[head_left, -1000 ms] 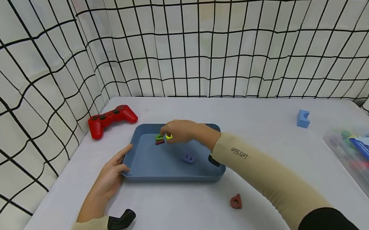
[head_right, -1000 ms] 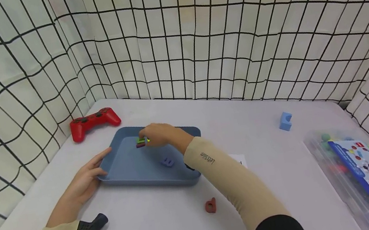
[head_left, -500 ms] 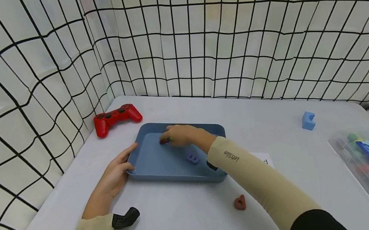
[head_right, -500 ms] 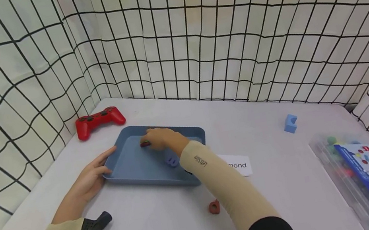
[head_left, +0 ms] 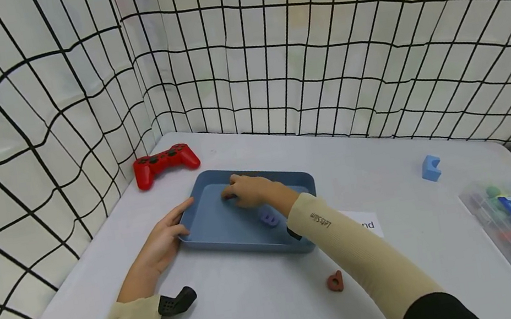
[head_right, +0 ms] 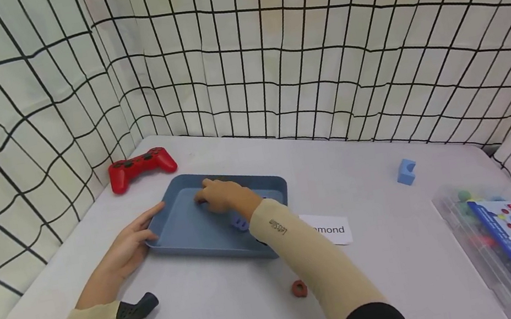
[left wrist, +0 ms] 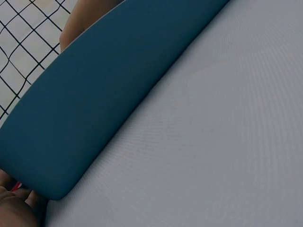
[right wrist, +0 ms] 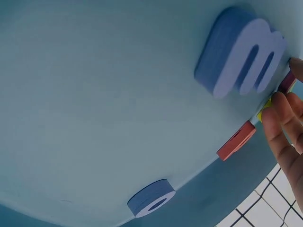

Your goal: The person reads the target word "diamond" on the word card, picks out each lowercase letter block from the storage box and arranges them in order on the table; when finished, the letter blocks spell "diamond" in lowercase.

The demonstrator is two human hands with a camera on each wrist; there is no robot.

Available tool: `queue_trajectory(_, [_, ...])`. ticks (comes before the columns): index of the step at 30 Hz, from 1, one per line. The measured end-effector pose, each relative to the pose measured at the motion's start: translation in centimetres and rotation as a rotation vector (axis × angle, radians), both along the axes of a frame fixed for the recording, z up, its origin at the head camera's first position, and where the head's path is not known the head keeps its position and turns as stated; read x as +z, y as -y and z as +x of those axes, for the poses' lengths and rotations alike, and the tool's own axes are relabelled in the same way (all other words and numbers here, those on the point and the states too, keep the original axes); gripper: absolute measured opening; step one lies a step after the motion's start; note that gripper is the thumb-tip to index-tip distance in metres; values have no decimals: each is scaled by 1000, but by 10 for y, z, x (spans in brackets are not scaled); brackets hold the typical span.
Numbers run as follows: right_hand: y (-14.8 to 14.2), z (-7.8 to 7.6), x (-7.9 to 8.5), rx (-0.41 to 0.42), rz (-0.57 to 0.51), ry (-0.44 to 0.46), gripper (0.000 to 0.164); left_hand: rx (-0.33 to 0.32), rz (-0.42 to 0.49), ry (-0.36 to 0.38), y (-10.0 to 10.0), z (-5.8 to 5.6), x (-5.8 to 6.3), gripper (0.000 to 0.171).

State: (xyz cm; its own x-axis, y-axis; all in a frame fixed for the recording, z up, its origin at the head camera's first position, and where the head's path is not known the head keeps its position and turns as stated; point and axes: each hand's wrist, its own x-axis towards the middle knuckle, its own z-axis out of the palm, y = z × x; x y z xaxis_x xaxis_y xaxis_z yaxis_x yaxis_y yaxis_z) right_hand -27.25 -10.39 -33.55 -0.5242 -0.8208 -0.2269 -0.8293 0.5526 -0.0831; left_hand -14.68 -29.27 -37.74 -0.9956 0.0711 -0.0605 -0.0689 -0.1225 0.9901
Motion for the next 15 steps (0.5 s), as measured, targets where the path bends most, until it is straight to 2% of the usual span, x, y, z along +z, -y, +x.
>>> queue_trajectory(10, [-4, 3, 2, 8, -1, 3, 36, 7, 1, 6, -1, 0, 0, 66])
queue_trajectory(15, [-5, 3, 2, 20, -18, 44, 32, 5, -8, 10, 0, -1, -1, 66])
